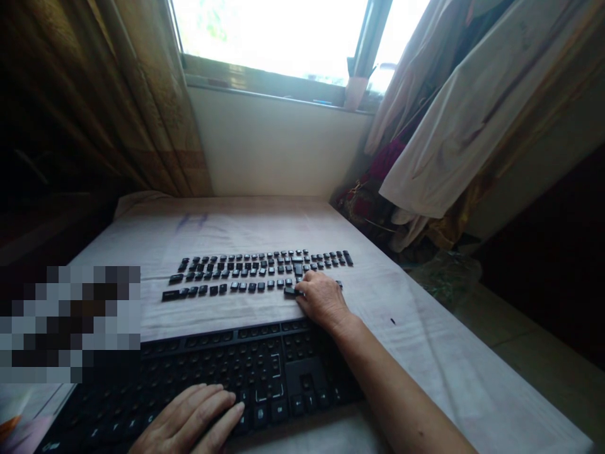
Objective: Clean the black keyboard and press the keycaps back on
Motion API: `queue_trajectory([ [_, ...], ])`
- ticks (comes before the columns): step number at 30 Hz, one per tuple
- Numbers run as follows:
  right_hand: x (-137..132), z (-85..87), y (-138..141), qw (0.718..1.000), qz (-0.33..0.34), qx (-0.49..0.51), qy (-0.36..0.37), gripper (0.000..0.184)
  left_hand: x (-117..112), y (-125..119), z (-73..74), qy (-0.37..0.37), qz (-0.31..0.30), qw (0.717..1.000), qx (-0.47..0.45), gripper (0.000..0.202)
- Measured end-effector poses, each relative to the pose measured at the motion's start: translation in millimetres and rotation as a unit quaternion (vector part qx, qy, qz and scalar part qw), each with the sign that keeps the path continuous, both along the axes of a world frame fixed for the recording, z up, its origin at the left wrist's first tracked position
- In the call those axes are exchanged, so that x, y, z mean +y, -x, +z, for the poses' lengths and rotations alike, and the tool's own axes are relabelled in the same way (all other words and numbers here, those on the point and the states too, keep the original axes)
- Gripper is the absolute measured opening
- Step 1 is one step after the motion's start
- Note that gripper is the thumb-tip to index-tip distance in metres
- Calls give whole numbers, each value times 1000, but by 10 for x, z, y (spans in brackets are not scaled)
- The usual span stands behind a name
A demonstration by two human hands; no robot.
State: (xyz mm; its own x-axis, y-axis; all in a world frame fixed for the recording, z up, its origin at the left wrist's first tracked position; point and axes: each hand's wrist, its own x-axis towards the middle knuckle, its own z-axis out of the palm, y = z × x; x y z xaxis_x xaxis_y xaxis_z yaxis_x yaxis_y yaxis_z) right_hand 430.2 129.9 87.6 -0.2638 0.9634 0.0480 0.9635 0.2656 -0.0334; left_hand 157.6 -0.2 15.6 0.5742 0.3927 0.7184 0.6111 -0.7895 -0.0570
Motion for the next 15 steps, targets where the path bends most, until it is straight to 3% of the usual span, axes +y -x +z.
queue_trajectory([
  [5,61,-50,-33,1000,-6,11,19,21,-39,13,-33,18,5,1000,13,34],
  [15,-15,-61,-19,998,12,40,46,17,-80,38,66,64,-1,997,38,33],
])
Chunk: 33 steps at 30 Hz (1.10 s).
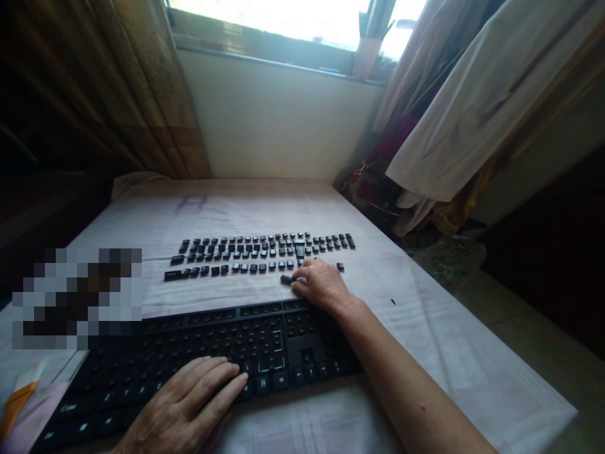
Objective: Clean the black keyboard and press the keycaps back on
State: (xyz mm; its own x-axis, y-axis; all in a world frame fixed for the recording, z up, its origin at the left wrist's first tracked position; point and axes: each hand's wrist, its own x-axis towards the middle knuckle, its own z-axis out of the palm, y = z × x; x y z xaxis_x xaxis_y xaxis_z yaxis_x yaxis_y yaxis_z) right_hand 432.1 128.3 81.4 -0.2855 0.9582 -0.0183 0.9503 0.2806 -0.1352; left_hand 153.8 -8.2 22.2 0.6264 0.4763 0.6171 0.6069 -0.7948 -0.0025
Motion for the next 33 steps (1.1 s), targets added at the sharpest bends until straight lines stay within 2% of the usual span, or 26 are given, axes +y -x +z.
queue_trajectory([
  [14,-53,-24,20,1000,1,20,10,18,-30,-23,59,16,0,1000,10,35],
  [22,-42,25,37,998,-13,53,-8,14,3,-8,-17,-30,-4,999,-13,33],
  [27,-345,179,63,994,-3,105,-19,15,-21,-2,3,4,1,1000,9,33],
  [30,-629,189,108,979,80,189,-2,16,-26,-3,22,6,3,1000,7,35],
  [33,-875,106,150,963,133,232,19,19,-22,-6,46,7,-1,1000,15,36],
])
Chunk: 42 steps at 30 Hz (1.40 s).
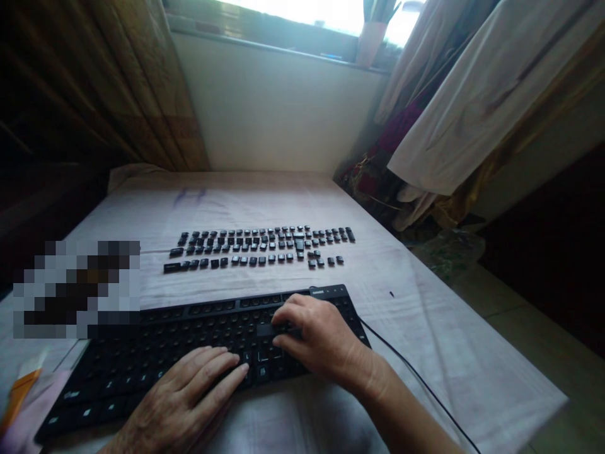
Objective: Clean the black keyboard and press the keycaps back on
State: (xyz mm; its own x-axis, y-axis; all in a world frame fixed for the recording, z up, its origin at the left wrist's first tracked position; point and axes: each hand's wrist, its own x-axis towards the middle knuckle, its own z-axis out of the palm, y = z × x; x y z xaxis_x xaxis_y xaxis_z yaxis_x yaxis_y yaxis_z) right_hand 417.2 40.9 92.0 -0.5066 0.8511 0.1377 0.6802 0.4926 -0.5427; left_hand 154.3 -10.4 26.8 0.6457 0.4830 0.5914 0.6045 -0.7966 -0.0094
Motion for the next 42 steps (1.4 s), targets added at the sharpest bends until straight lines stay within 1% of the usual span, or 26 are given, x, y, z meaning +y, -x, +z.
queue_trajectory([
  [2,-106,-63,18,1000,8,4,12,20,0,-6,21,-3,-3,1000,-1,37],
  [5,-174,-119,35,1000,9,-5,25,19,-8,-29,44,-3,1,1000,0,36],
  [11,-175,-148,64,999,-4,-22,48,19,-42,-104,38,9,9,1000,5,32],
  [16,-167,-178,51,998,3,-18,60,20,-50,-133,64,26,23,999,20,35],
  [22,-174,-177,21,997,8,-18,72,21,-47,-134,81,44,18,998,32,35],
  [28,-179,-190,-14,998,30,14,61,26,-49,-131,48,43,18,999,17,34],
  [35,-186,-242,-2,999,24,32,30,25,-56,-138,74,45,23,999,17,33],
  [38,-191,-243,1,999,20,33,31,23,-53,-143,72,47,22,999,16,33],
  [42,-189,-235,3,999,15,34,32,25,-43,-150,71,49,23,998,20,35],
])
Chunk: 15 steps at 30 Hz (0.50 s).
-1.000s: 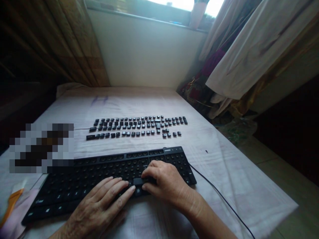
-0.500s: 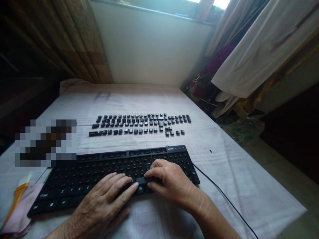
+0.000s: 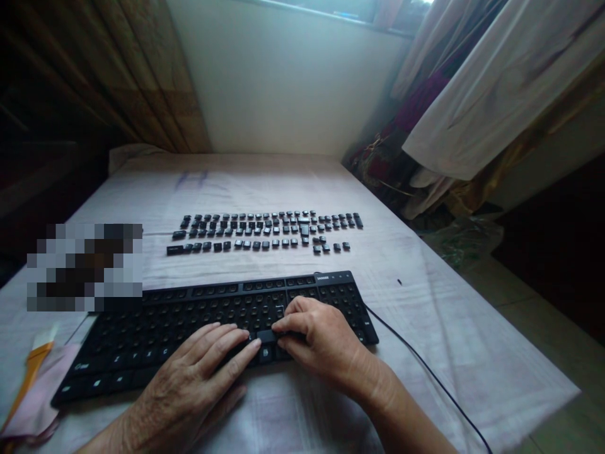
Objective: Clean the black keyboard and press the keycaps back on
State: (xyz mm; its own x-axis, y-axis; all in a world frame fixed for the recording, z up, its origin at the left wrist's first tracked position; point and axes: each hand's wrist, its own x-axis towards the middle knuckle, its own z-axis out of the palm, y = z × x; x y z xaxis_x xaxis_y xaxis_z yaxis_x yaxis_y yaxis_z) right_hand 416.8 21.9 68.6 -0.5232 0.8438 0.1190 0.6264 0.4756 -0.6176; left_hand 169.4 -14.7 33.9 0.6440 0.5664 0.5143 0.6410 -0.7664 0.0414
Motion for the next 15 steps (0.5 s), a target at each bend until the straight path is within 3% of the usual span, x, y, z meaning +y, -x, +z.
queue_trajectory([
  [15,-19,-24,-2,1000,-4,-2,-25,25,13,16,54,0,0,1000,9,37],
])
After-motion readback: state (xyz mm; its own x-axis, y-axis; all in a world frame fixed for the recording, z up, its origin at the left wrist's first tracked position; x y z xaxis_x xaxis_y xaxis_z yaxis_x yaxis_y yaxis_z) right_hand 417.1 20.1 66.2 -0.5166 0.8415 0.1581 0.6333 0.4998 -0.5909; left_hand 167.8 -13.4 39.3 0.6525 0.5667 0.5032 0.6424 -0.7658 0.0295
